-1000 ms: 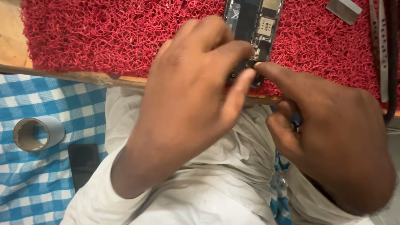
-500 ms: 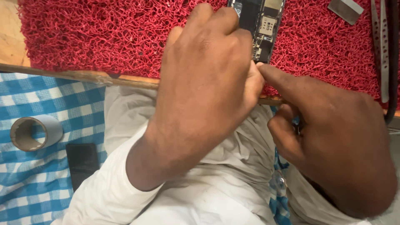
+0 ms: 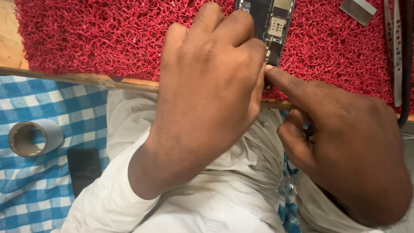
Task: The person is repairing a disassembled smartphone by hand. They carefully connect a flexible ribbon cable to the motherboard, press it into place, and use tweezers to adjust the connection.
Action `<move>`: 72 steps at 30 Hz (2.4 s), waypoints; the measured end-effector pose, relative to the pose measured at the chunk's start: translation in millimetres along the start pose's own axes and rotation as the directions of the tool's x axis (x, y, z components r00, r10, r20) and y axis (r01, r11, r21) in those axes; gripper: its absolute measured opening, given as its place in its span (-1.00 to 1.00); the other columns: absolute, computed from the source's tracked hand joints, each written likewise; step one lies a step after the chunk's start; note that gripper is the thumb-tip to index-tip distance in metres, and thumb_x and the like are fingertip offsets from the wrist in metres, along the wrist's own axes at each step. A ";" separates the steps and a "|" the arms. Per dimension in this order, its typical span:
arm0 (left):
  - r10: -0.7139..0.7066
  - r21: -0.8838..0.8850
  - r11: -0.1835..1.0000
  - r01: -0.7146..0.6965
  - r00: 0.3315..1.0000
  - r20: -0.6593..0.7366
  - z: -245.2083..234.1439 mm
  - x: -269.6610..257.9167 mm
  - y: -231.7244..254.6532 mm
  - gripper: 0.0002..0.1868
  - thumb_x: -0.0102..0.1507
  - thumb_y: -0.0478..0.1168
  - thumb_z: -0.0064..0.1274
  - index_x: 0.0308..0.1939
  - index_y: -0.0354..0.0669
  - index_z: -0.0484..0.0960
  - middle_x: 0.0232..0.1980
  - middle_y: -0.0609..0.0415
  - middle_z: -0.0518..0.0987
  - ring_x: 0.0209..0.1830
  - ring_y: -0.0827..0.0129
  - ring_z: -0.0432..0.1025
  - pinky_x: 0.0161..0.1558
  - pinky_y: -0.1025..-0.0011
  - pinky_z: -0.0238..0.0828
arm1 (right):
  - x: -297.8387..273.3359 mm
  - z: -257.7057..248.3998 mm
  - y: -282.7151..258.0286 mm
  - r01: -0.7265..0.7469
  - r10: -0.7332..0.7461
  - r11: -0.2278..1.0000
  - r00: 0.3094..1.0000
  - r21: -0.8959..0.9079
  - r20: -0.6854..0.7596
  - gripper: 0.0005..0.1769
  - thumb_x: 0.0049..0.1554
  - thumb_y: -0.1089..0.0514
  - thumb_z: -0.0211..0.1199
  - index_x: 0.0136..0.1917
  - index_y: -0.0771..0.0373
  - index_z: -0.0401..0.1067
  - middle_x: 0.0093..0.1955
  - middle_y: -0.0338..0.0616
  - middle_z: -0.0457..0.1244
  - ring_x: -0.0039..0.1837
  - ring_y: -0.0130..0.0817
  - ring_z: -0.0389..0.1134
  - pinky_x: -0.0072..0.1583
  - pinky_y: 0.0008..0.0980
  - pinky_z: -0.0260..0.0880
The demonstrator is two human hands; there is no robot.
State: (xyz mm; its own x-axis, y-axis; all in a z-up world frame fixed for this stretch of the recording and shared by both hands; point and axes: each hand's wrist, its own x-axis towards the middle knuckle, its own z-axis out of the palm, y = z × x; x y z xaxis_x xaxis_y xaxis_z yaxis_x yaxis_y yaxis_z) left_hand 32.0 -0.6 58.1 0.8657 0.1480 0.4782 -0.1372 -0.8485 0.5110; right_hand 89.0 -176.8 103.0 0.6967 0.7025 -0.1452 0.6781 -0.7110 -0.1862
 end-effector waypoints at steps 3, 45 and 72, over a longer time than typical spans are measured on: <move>0.036 0.084 0.996 -0.032 0.998 -0.051 3.4 2.2 0.5 -0.87 0.10 -0.27 0.28 -0.41 -0.21 0.63 -0.20 0.02 0.49 -0.02 0.17 0.35 -0.11 0.16 0.14 | 0.8 0.6 0.0 0.013 -0.013 1.000 1.000 -0.001 -0.003 -0.25 -0.02 0.26 0.29 0.46 -0.03 0.45 -0.26 -0.18 0.35 -0.38 -0.33 0.34 -0.27 -0.28 0.34; 0.373 0.193 0.909 -0.369 0.928 0.015 -5.3 -40.7 -42.2 -0.83 0.43 -0.30 0.14 0.06 -0.28 0.71 0.18 0.04 0.54 0.26 0.25 0.41 0.28 0.15 0.21 | 12.9 -15.4 22.4 -0.084 0.021 0.906 0.988 0.415 0.155 -0.50 0.10 0.39 0.22 0.32 0.21 0.48 -0.26 -0.21 0.34 -0.27 -0.50 0.38 -0.26 -0.47 0.40; 0.179 -0.079 0.980 -0.182 0.982 -0.053 -2.6 -39.1 -39.5 -0.73 0.39 -0.22 0.21 0.10 -0.31 0.67 0.21 0.04 0.53 0.22 0.25 0.40 0.22 0.17 0.20 | 46.8 3.8 28.9 0.108 -0.082 0.724 0.994 0.681 -0.070 -0.76 0.25 0.44 0.24 0.18 0.38 0.32 0.15 -0.02 0.33 0.22 -0.43 0.44 0.30 -0.48 0.53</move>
State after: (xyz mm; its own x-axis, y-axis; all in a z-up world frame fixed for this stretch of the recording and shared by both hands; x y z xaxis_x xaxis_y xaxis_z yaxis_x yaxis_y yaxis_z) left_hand 2.3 28.4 21.1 0.8004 0.0210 0.5991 -0.3306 -0.8182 0.4703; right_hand 140.4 -164.4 87.1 0.6530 0.7549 -0.0613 0.4068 -0.4179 -0.8123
